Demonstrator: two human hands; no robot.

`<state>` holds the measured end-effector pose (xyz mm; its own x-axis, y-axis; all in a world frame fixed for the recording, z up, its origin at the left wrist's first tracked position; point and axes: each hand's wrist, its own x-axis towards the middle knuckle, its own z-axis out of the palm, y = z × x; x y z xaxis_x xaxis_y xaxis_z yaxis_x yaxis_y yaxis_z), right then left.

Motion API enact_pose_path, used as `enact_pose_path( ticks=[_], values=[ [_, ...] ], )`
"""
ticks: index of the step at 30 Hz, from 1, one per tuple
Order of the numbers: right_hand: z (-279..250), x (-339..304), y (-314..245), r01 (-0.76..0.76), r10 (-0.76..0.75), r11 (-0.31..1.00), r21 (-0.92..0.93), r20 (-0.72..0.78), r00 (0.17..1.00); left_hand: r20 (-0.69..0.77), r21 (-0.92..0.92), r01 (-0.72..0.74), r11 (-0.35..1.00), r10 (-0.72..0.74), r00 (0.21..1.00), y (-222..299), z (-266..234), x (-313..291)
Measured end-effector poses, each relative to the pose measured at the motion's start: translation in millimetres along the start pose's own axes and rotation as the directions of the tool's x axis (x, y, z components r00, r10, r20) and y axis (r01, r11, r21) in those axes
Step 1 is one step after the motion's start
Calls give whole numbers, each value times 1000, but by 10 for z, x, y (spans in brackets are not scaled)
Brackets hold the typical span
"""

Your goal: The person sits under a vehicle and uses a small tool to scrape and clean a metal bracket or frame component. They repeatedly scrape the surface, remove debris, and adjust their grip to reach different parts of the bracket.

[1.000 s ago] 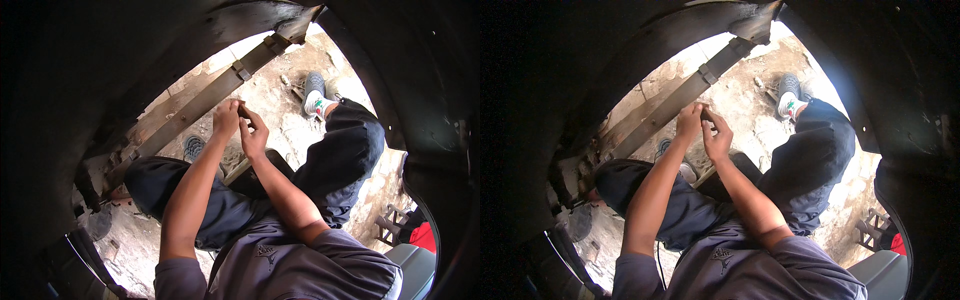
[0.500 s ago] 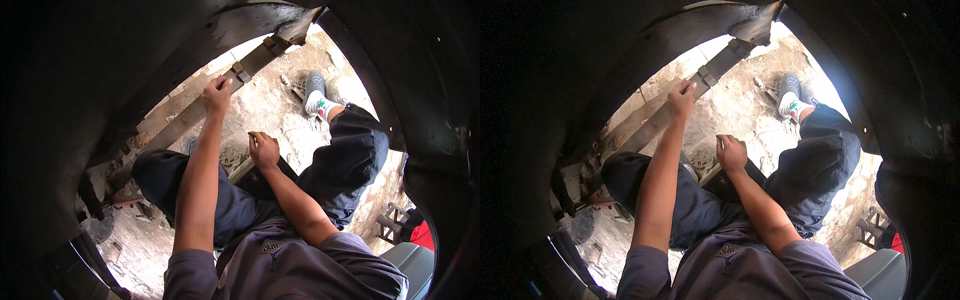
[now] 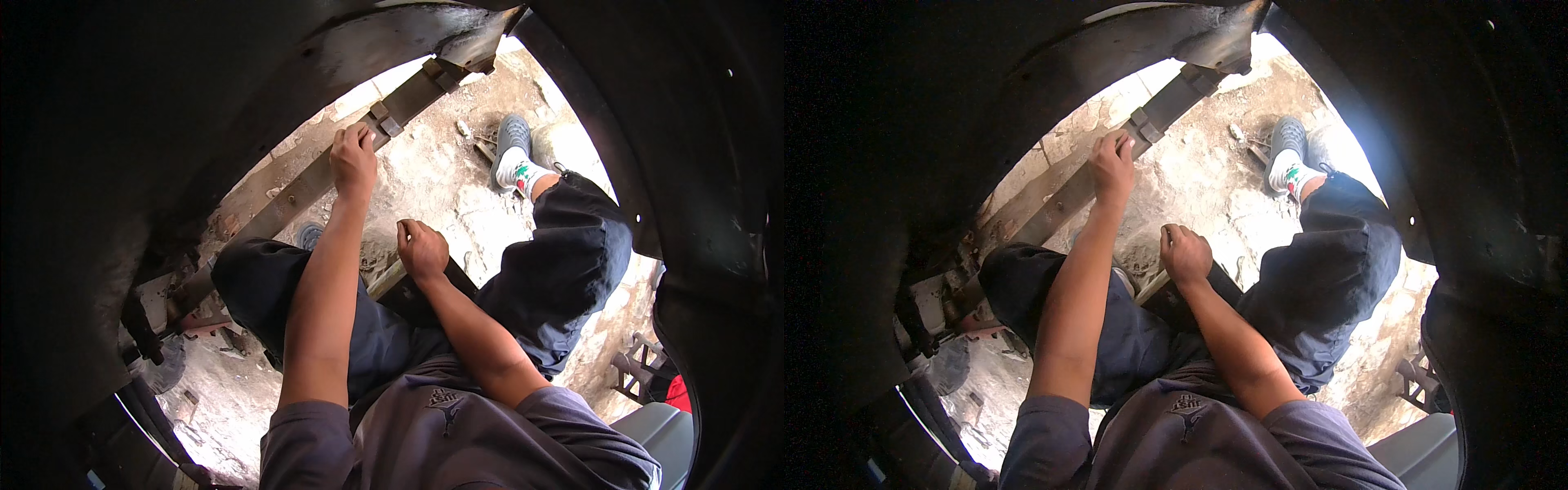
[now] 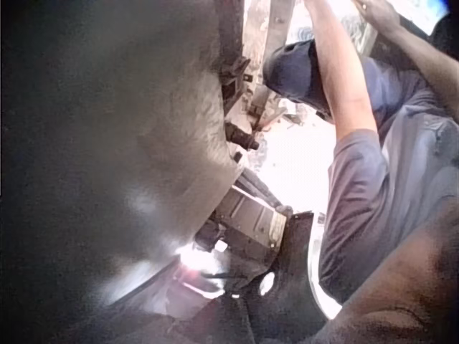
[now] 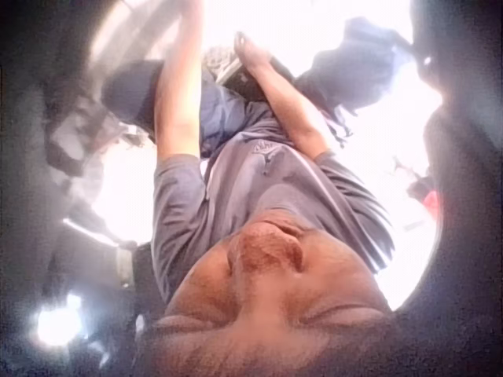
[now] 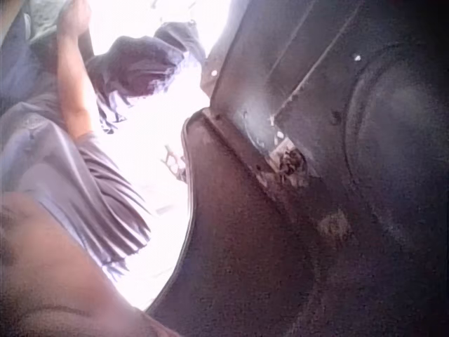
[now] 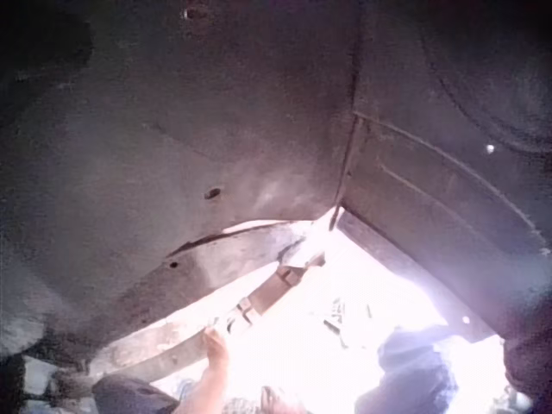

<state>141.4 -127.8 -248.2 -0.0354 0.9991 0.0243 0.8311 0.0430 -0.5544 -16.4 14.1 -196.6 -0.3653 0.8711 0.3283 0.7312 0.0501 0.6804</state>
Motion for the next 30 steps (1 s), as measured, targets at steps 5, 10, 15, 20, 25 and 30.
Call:
enact_pose_path(
  ticks=[5,10,15,20,25,30],
  values=[
    [-9,5,1,-11,11,1000,1,21,1000,77,-13,-118,993,119,990,20,-64,-31],
    [-21,4,-10,-2,2,1000,8,14,1000,70,-5,-131,991,131,989,-44,-55,44],
    [-3,13,-6,-41,40,999,17,45,998,62,40,-109,993,106,992,-90,-4,82],
    [-69,25,-41,-68,65,997,37,71,995,63,-26,-84,996,85,994,-100,5,15],
    [-73,21,-58,-64,62,997,37,58,996,72,0,-72,997,72,995,-156,21,335],
    [-115,30,-39,-97,91,990,98,64,994,103,10,-81,997,79,991,-126,-16,67]
  ],
)
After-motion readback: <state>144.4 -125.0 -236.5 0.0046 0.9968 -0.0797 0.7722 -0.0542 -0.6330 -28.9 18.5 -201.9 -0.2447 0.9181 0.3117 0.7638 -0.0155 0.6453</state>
